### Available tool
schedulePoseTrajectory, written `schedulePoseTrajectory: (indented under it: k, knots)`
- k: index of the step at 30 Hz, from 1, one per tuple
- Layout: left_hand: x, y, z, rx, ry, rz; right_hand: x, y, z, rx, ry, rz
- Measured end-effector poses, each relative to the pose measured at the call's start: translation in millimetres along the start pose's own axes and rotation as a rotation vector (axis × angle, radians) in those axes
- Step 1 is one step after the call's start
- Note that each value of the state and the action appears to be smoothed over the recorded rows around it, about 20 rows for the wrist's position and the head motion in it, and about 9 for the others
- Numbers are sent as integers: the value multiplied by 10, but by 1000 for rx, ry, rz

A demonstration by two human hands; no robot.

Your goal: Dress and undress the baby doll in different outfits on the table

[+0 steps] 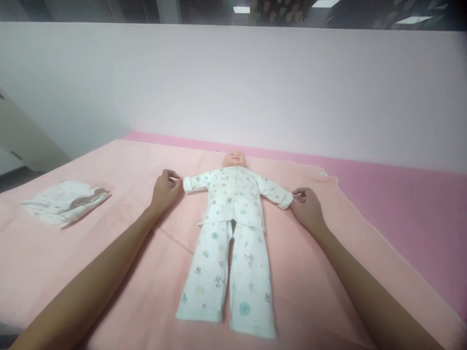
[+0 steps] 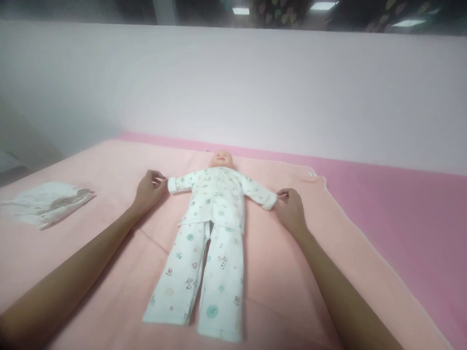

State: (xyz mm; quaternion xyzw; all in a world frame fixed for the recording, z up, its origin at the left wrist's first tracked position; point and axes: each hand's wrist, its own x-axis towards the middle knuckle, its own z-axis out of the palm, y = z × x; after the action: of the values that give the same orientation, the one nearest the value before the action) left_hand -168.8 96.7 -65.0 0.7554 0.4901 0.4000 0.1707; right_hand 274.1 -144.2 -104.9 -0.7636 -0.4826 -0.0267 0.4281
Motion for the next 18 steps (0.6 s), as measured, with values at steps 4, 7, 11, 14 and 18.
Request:
schedulePoseTrajectory:
  k: [4, 7, 11, 14, 18]
  knots:
    - [-34, 6, -11, 147, 16, 170, -7, 42, -50, -5, -83, 31]
    - [-68, 87, -33, 116, -73, 203, -49, -30, -97, 85, -176, -57]
    - [-94, 170, -89, 71, -196, 144, -133, -202, -94, 117, -205, -96]
    - [-97, 156, -138, 67, -263, 165, -174, -279, -74, 68, -252, -83]
    - [-77, 68, -205, 37, -310, 169, -153, -225, -75, 31, -243, -137]
